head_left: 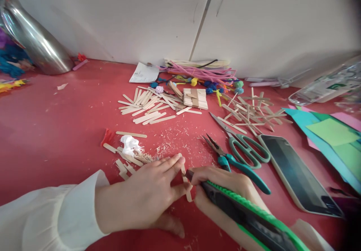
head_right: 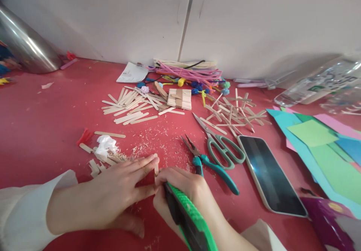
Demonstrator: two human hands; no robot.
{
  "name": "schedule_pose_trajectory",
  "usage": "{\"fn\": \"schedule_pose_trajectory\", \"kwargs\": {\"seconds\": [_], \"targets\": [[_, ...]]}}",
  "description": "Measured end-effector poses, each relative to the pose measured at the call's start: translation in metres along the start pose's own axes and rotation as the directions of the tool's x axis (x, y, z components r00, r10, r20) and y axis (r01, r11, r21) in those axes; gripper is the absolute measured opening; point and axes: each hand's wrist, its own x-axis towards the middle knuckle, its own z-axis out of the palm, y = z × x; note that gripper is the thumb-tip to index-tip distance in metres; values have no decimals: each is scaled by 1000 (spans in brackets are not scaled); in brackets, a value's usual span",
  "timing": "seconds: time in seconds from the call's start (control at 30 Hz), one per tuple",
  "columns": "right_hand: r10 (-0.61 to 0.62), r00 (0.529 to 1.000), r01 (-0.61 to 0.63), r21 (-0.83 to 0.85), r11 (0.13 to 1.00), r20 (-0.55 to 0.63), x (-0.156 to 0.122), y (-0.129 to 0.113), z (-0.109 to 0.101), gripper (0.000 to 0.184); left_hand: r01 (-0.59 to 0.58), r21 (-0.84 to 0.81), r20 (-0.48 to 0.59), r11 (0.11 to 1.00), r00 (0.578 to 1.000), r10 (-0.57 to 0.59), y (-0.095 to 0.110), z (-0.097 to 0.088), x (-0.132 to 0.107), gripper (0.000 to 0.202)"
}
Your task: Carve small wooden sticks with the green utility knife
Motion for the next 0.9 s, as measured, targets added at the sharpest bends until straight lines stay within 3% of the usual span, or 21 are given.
{"fn": "schedule_pose_trajectory", "kwargs": {"seconds": [0.07,0.17,0.23,0.37,0.43,0.47,0.53,0.67,0.73,0.9], "targets": [[130,991,-131,46,990,24,2,0,-2,18,-3,1,8,1000,1000,3,0,0,1,67],[350,936,-351,210,913,42,3,6,-4,8,-5,14,23,1000,1000,4,-1,1,1,70],[445,893,-433,388,814,64,4,10,-4,1,-12,9,12,1000,1000,12,-3,3,1,71],[594,771,-582,630,514,228,6,13,-2,10,-16,4,0,1000,1000,16,-6,7,0,71],[647,722,-611,665,429,246,7,12,-3,12,-13,17,14,1000,1000,13,-6,8,-1,70],[648,720,-612,666,425,249,7,13,-4,12,-12,24,22,1000,1000,11,-5,7,-1,70],[594,770,-588,621,519,233,6,14,-6,11,-12,36,36,999,999,11,-5,6,-2,70],[394,914,-402,320,858,95,0,14,-9,2,-6,31,51,1000,999,5,-3,3,-1,70],[324,945,-325,201,924,42,-2,12,-9,8,-3,25,61,1000,998,1,-3,1,-1,69],[146,989,-144,65,987,-19,-4,8,-3,14,-3,28,61,1000,998,1,-2,-1,-1,67]]}}
